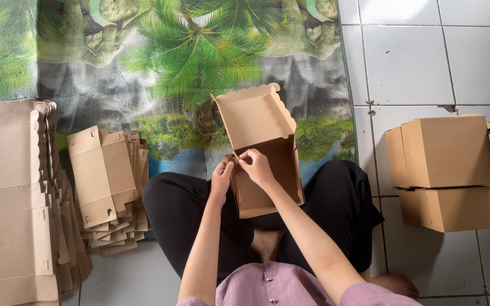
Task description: The person sits on the floor and assembles a flat-packed cardboard box by hand. They fold the side flaps, tuck the tabs into slots, and secure the box structure.
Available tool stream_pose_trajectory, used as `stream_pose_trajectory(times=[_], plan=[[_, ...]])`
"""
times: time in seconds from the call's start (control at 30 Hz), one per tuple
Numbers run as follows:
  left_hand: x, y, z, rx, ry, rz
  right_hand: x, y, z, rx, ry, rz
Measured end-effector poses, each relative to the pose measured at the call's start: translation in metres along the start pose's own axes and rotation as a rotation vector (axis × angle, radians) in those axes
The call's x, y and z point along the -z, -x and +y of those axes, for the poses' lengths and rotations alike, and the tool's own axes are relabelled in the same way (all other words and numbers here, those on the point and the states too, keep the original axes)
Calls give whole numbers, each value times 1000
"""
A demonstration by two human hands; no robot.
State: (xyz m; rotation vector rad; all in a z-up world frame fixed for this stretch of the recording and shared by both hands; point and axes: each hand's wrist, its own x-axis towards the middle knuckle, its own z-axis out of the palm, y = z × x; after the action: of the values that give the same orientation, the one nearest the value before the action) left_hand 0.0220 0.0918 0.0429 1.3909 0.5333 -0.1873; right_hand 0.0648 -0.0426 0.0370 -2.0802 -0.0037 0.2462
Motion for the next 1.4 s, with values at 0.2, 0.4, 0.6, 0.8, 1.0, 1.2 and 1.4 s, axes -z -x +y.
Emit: stream_pose_trajectory(times=[0.2,0.4,0.6,0.8,1.0,1.2,1.4], plan=[[8,-22,-36,-54,-104,90,-6,5,-1,-2,-18,16],[8,-30,-45,-68,-100,134,-6,12,-9,50,-39,8],[6,-25,-44,-53,28,102,-1,14,-17,143,-29,-6],[18,-53,-82,4,121,33,11,15,-35,34,-118,-77],[3,-10,-12,51,157,5,-3,-12,-5,-251,-418,-123],[3,-14,-14,56,76,10,-13,-16,12,-414,-742,-183],[3,-21,-15,79,31,-31,-5,-15,-5,-506,-776,-193]])
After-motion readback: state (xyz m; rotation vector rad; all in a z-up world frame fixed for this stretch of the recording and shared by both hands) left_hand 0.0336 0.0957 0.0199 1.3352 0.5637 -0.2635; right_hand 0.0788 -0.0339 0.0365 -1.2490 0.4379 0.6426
